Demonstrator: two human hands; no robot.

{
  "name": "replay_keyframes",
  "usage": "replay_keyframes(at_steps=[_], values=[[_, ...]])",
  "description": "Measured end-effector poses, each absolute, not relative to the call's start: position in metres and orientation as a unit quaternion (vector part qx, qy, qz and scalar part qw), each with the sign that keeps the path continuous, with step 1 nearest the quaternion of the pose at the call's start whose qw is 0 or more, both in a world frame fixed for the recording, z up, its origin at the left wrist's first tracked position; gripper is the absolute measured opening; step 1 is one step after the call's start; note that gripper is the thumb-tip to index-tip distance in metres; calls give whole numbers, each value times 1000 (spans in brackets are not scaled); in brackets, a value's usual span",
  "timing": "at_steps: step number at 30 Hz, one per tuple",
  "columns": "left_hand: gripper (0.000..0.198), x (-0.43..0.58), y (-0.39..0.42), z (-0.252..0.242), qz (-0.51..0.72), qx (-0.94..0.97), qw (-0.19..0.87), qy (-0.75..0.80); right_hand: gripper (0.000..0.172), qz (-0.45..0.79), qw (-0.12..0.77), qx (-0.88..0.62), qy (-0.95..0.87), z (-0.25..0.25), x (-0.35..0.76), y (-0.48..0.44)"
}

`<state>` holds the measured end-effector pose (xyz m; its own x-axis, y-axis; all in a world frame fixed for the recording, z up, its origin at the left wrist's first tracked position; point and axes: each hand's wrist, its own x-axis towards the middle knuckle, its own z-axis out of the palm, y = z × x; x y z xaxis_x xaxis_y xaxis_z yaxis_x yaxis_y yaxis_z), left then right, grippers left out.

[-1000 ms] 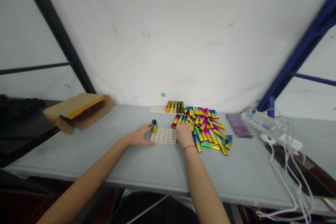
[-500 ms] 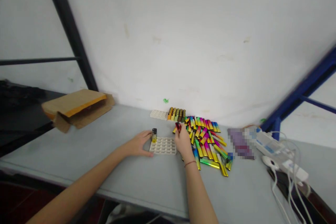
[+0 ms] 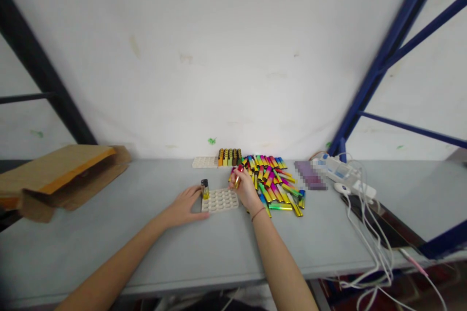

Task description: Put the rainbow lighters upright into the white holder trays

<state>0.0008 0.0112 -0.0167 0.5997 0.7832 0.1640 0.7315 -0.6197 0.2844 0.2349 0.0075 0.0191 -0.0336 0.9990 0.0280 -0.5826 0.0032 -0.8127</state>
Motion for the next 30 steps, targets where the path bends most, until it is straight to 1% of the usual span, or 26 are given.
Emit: replay_keyframes(at_steps=[2,5,7,12,17,21,26,30], values=[[78,0,12,-17,132,889,108,425,25,674,612,-292,-293,22,236,8],[79,-1,13,-17,129,888,112,428,45,690,606,-306,-251,24,237,10],[77,-1,13,-16,136,886,111,429,51,675,613,-339,-233,25,237,10],[76,-1,12,-15,150,885,115,426,45,620,641,-413,-185,26,240,12],[75,-3,10,-20,152,885,100,428,43,597,668,-403,-186,30,242,15],[72,-5,8,-23,177,886,96,418,42,614,649,-406,-192,34,237,15],[72,-7,4,-20,182,885,107,416,50,626,630,-401,-226,34,230,12],[71,-9,4,-19,186,885,109,412,47,614,637,-416,-212,24,228,10]])
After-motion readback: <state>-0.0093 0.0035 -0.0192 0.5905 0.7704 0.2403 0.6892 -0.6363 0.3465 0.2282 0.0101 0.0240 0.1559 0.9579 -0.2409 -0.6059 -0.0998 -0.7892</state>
